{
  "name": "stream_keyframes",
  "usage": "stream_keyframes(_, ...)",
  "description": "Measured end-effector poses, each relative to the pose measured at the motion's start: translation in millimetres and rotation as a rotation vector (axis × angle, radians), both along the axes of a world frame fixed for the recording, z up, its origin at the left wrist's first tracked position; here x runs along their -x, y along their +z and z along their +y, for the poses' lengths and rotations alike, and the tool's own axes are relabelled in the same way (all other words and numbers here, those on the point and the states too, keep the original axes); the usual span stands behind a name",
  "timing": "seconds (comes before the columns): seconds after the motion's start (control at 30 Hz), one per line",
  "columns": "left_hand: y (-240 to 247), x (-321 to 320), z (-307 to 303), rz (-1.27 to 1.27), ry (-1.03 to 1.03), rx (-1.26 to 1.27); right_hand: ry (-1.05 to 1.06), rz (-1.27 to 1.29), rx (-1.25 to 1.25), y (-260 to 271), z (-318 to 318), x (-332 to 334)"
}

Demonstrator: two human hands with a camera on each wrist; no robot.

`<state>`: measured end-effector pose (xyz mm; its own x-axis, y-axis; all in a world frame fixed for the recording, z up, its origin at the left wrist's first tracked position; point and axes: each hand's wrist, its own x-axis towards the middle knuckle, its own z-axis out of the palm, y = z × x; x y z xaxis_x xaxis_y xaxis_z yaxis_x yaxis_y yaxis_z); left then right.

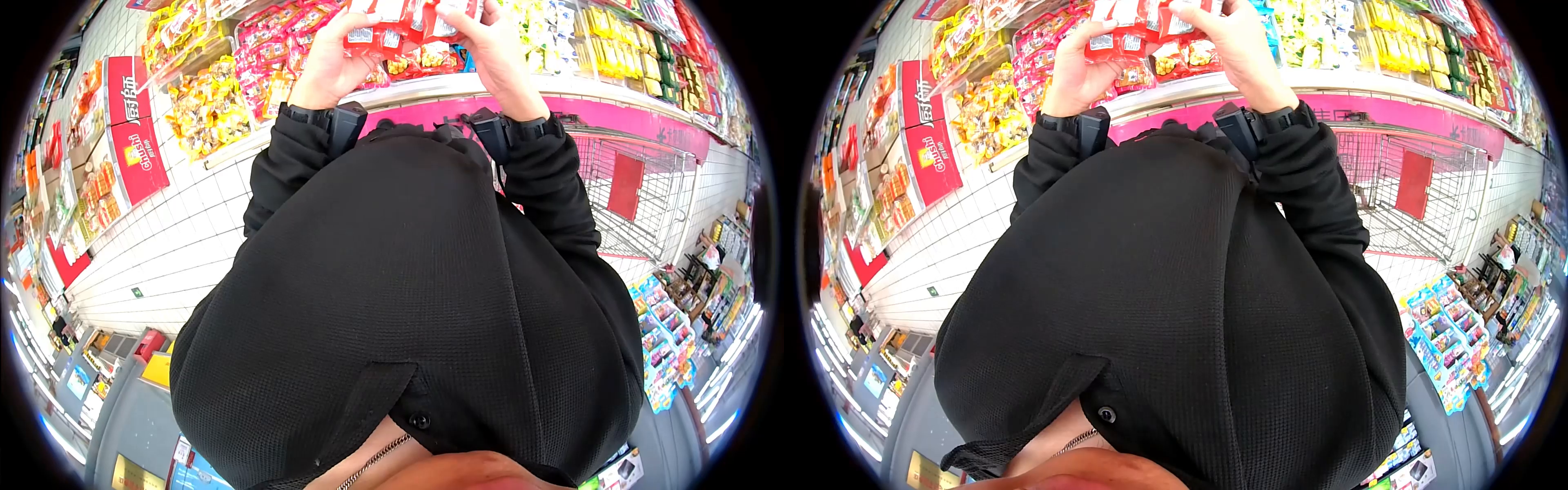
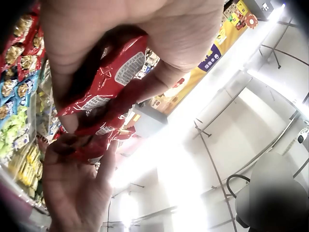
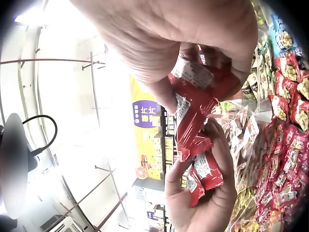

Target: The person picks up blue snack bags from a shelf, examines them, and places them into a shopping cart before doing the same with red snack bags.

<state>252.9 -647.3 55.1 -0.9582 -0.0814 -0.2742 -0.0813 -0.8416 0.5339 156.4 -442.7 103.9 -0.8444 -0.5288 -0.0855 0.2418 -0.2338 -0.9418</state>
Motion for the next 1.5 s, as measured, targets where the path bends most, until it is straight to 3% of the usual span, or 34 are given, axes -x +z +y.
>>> stream_keyframes(0.07, -14.4, 0.8, -12.0, -0.013, 0.013, -0.008, 0.016, -0.070, 0.002, 10.5, -1.0, 1.7)
stream_keyframes(0.2, 17.8, -1.3, -0.2, 0.104, -0.099, -0.076, 0.010, -0.018, 0.001, 19.0, -2.5, -0.2)
stream_keyframes(0.37, 2.3, 2.9, -10.5, 0.132, -0.141, -0.073, 0.081, -0.043, 0.058, -5.8, -10.3, 7.7)
stream_keyframes(0.47, -24.4, 8.7, -20.2, 0.059, -0.111, 0.117, 0.124, -0.015, -0.095, -8.4, -6.6, 8.7)
stream_keyframes(0.57, 12.5, 21.2, 13.0, 0.207, -0.121, 0.290, 0.257, -0.050, -0.157, -4.0, 0.5, 16.3)
stream_keyframes(0.63, 26.5, 29.6, 26.6, 0.020, -0.273, 0.254, -0.035, 0.195, -0.069, -98.4, -31.3, 35.8)
stream_keyframes(0.73, -36.0, 75.5, 44.5, 0.055, -0.076, 0.327, -0.095, -0.192, -0.044, -141.2, -26.4, 53.1)
stream_keyframes(0.77, -37.2, 77.8, 47.4, 0.051, -0.091, 0.340, -0.071, -0.288, 0.011, -143.6, -27.4, 59.3)
stream_keyframes(0.8, -40.4, 81.6, 40.3, -0.084, -0.154, 0.524, -0.066, -0.379, 0.038, -148.7, -31.2, 62.1)
stream_keyframes(0.87, -52.6, 82.2, 42.8, -0.106, -0.140, 0.453, 0.069, -0.711, 0.067, -153.7, -19.4, 77.3)
stream_keyframes(0.97, -81.1, 83.5, 44.5, -0.221, -0.187, 0.527, 0.094, -0.815, -0.042, -185.0, -9.1, 74.3)
stream_keyframes(1.0, -163.5, 102.3, 52.2, -0.013, 0.060, 0.484, 0.107, -0.845, -0.078, -190.0, -8.3, 75.8)
stream_keyframes(1.07, -171.6, 102.1, 50.2, 0.021, -0.033, 0.613, 0.185, -0.770, -0.117, -173.4, -10.5, 67.6)
stream_keyframes(1.1, -176.9, 97.3, 43.1, -0.152, -0.026, 1.042, 0.261, -0.731, -0.096, -188.9, -6.4, 74.4)
stream_keyframes(1.13, -171.0, 94.2, 38.5, -0.228, -0.081, 1.163, 0.338, -0.692, -0.077, -196.9, -3.0, 78.6)
stream_keyframes(1.2, -175.2, 86.7, 39.3, -0.152, -0.010, 1.600, 0.258, -0.554, -0.163, -203.5, 6.7, 72.7)
stream_keyframes(1.33, -161.1, 68.5, 51.3, -0.214, -0.091, 1.745, 0.036, -0.502, -0.309, -190.3, 20.0, 69.0)
stream_keyframes(1.47, -178.7, 63.9, 56.0, -0.104, -0.124, 1.641, 0.128, -0.336, -0.523, -211.3, 28.0, 66.5)
stream_keyframes(1.5, -178.6, 64.7, 56.7, -0.082, -0.153, 1.585, 0.148, -0.112, -0.666, -238.9, 32.5, 73.4)
